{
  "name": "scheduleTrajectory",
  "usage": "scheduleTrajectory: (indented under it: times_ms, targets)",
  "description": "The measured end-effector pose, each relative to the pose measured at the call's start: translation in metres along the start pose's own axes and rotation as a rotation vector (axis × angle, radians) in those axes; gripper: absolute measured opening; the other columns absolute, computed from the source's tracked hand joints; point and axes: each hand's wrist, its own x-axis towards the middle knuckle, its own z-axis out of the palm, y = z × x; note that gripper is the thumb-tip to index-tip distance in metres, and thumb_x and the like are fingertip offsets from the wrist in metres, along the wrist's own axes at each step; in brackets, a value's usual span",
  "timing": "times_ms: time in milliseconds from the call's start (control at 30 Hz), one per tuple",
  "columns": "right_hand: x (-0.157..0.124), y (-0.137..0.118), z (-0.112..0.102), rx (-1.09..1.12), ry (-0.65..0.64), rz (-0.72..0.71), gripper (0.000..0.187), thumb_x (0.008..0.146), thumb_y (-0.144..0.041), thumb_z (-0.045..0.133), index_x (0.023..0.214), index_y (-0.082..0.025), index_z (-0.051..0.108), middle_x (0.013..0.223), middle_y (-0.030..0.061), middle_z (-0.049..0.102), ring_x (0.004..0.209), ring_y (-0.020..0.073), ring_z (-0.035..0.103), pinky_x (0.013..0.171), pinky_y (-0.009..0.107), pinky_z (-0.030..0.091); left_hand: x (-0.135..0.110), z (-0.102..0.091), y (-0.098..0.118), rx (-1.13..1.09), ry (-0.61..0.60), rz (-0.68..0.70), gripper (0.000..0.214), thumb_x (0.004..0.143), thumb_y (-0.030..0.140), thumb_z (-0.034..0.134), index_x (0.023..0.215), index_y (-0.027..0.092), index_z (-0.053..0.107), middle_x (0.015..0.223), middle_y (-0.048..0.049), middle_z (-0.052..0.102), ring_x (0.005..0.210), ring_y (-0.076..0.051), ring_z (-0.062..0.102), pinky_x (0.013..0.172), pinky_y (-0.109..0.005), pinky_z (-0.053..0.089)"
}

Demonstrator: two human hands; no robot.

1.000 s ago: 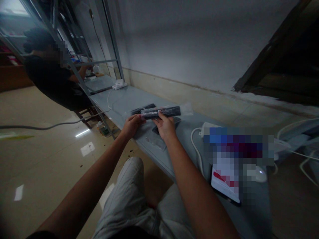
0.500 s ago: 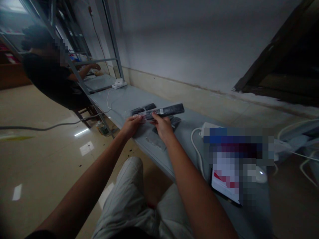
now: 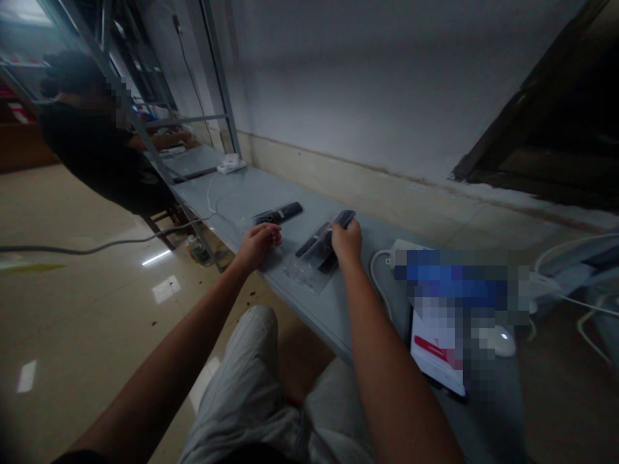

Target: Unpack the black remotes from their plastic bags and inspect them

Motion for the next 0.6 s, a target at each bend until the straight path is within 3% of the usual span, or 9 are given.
scheduleTrajectory:
  times_ms: [167, 300, 367, 467, 533, 600]
  targets:
    - [-0.018, 0.002, 0.008, -0.42, 0.091, -0.192, 0.041, 0.076, -0.022, 0.059, 0.116, -0.011, 0.059, 0.114, 0.0207, 0.065, 0.11, 0.0318, 0.059, 0.104, 0.052, 0.041, 0.001, 0.001, -0.005, 0.137, -0.006, 0.056, 0.018, 0.081, 0.033, 0.065, 0.083, 0.015, 0.069, 0.068, -0.0033, 0.064, 0.062, -0.013, 0.058, 0.064, -0.026, 0.045]
    - [-0.026, 0.006, 0.009, -0.591, 0.138, -0.254, 0.041, 0.076, -0.022, 0.061, 0.115, -0.009, 0.063, 0.115, 0.0238, 0.061, 0.112, 0.0342, 0.054, 0.103, 0.055, 0.036, 0.006, 0.006, 0.001, 0.41, -0.02, 0.168, 0.011, 0.082, 0.028, 0.062, 0.083, 0.019, 0.069, 0.072, -0.0039, 0.065, 0.067, -0.016, 0.058, 0.069, -0.03, 0.046]
    - [-0.026, 0.006, 0.008, -0.628, 0.144, -0.263, 0.037, 0.078, -0.026, 0.06, 0.111, -0.01, 0.065, 0.115, 0.0232, 0.06, 0.112, 0.0342, 0.052, 0.102, 0.055, 0.037, 0.014, 0.007, 0.008, 0.594, -0.002, 0.274, 0.006, 0.08, 0.023, 0.064, 0.083, 0.021, 0.069, 0.081, -0.0057, 0.068, 0.078, -0.019, 0.06, 0.081, -0.034, 0.048]
    - [-0.024, 0.002, 0.007, -0.623, 0.139, -0.301, 0.033, 0.083, -0.028, 0.056, 0.11, -0.011, 0.066, 0.115, 0.0224, 0.06, 0.111, 0.0331, 0.052, 0.102, 0.053, 0.037, 0.033, 0.003, 0.02, 0.868, 0.042, 0.415, 0.016, 0.073, 0.016, 0.07, 0.088, 0.021, 0.068, 0.098, -0.0105, 0.067, 0.105, -0.028, 0.057, 0.103, -0.043, 0.039]
    - [-0.023, -0.003, 0.008, -0.573, 0.136, -0.358, 0.03, 0.085, -0.026, 0.053, 0.107, -0.012, 0.066, 0.114, 0.0207, 0.06, 0.111, 0.0316, 0.052, 0.102, 0.051, 0.038, 0.048, -0.002, 0.025, 1.019, 0.077, 0.411, 0.029, 0.069, 0.017, 0.075, 0.096, 0.019, 0.066, 0.105, -0.0146, 0.066, 0.116, -0.034, 0.052, 0.108, -0.048, 0.033]
    - [-0.024, -0.007, 0.009, -0.506, 0.126, -0.422, 0.025, 0.085, -0.022, 0.05, 0.102, -0.014, 0.066, 0.11, 0.0178, 0.061, 0.11, 0.0295, 0.052, 0.103, 0.048, 0.039, 0.061, -0.009, 0.026, 1.123, 0.093, 0.337, 0.041, 0.062, 0.019, 0.083, 0.098, 0.018, 0.063, 0.099, -0.0152, 0.065, 0.116, -0.037, 0.052, 0.108, -0.05, 0.032]
